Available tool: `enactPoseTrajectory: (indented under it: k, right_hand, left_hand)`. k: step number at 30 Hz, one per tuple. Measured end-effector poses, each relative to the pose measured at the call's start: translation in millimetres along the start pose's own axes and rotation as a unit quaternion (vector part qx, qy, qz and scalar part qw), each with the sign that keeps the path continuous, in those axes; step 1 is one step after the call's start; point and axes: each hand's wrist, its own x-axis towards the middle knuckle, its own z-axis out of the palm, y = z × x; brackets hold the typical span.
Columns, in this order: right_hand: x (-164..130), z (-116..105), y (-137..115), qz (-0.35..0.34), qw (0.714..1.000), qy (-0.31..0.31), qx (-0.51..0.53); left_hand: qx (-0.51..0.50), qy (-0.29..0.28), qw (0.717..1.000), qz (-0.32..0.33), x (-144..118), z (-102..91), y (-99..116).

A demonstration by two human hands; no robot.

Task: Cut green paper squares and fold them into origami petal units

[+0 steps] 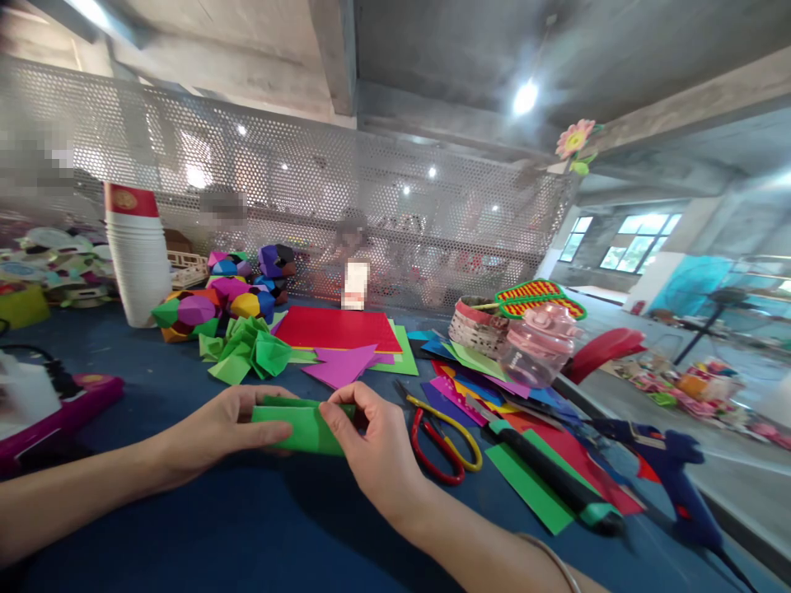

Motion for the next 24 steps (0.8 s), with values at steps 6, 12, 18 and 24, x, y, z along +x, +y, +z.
enactPoseTrajectory:
  k: [6, 12, 18, 24]
  right_hand:
    - [-2.4, 3.2, 0.0, 0.051, 0.996, -0.054, 0.058]
    - [-3.3, 3.6, 0.2, 0.066, 0.995, -0.053, 0.059]
    - [-1.3, 4.2, 2.3, 0.068, 0.995, -0.051, 0.053]
    - [-2.5, 4.3, 1.9, 0.07, 0.995, -0.053, 0.053]
  left_hand:
    - [0.002, 0.034, 0.999, -0.003, 3.2, -1.4, -1.6]
    - [0.012, 0.061, 0.998, -0.01, 2.2, -0.8, -0.8]
    - [0.021, 0.061, 0.998, -0.021, 1.9, 0.3, -1.3]
    - [0.04, 0.057, 0.997, -0.016, 1.4, -0.2, -2.2]
